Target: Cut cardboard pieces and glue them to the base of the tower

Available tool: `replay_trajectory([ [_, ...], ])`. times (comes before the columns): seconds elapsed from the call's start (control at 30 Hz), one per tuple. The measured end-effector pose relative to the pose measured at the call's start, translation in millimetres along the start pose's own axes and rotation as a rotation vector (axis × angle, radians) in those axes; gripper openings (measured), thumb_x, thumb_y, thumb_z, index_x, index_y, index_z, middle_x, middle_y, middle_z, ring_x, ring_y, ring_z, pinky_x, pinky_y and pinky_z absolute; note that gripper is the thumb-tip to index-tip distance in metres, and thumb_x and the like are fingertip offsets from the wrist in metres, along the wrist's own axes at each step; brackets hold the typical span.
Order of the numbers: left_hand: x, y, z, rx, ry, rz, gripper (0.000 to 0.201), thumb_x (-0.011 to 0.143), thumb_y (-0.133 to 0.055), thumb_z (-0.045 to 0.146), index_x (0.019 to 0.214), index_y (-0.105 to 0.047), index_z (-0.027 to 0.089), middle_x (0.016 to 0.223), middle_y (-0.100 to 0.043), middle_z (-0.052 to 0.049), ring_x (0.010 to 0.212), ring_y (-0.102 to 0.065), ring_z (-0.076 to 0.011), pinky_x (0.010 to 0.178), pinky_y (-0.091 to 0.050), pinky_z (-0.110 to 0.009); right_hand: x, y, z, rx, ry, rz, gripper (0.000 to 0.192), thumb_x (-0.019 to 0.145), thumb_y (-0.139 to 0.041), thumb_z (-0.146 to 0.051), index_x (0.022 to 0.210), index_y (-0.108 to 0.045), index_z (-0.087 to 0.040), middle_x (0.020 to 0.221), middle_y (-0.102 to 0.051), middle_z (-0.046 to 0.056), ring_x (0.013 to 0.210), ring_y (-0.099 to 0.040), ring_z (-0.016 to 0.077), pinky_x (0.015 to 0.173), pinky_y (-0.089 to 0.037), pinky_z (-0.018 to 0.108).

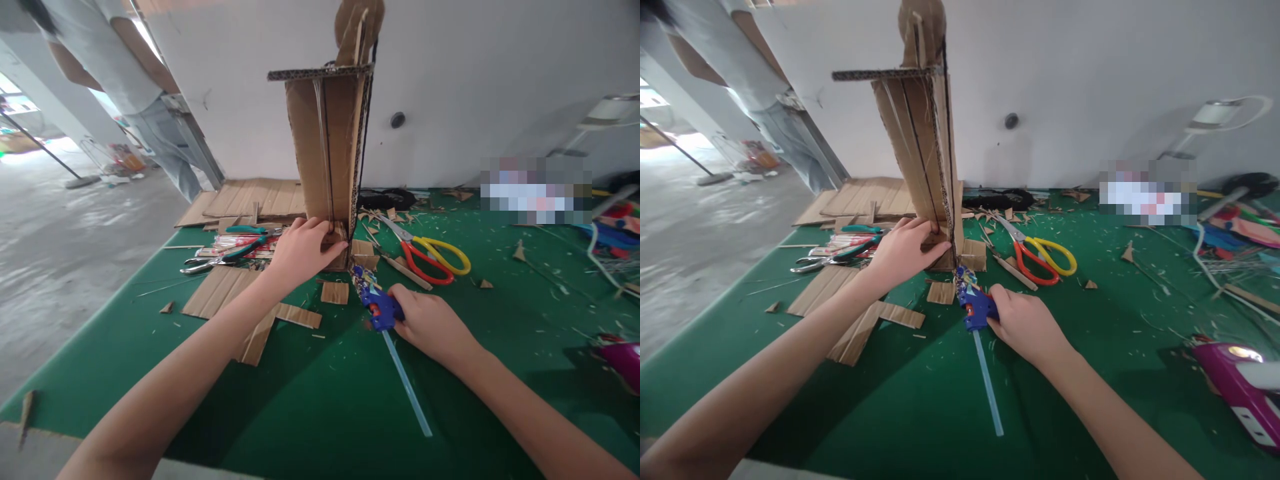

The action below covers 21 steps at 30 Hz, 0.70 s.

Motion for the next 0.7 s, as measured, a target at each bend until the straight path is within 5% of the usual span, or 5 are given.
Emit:
replay_trajectory([
  [0.3, 0, -1.0, 0, 0.017, -0.003, -0.010, 0.034, 0.086, -0.044, 0.051, 0.082, -0.054, 0.019, 0.091, -0.062, -0.007, 0.094, -0.051, -0.0284, 0.072, -0.044, -0.039, 1, 2, 0, 0.108, -0.043, -0.015, 0.011, 0.079, -0.052, -0.019, 0.089, -0.048, -0.017, 0.068, -0.064, 0.005, 0.056, -0.061, 0.0207, 0.047, -0.032, 0.026],
  [0.5, 1, -1.8, -1, 0.010, 0.005, -0.011, 0.034, 0.085, -0.044, 0.052, 0.080, -0.054, 0.019, 0.090, -0.062, -0.008, 0.091, -0.053, -0.0269, 0.071, -0.044, -0.037, -2, 5, 8, 0.267, -0.086, 0.062, 0.029, 0.078, -0.051, -0.020, 0.106, -0.052, -0.017, 0.078, -0.068, 0.006, 0.062, -0.063, 0.0201, 0.052, -0.042, 0.027],
  [0.7, 4, -4.2, -5, -0.078, -0.019, -0.002, 0.032, 0.086, -0.046, 0.049, 0.081, -0.054, 0.019, 0.087, -0.060, -0.007, 0.084, -0.055, -0.0232, 0.074, -0.044, -0.037, -8, 17, 33, 0.493, -0.378, 0.238, 0.027, 0.078, -0.056, -0.032, 0.102, -0.058, -0.018, 0.073, -0.068, 0.006, 0.060, -0.064, 0.0206, 0.053, -0.046, 0.029],
])
Point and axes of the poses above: each hand's wrist, its own x-axis towards the middle knuckle, its own y-axis out of the back of the hand, z = x × y, the point moved 6 cm from there along x, towards the middle knuckle
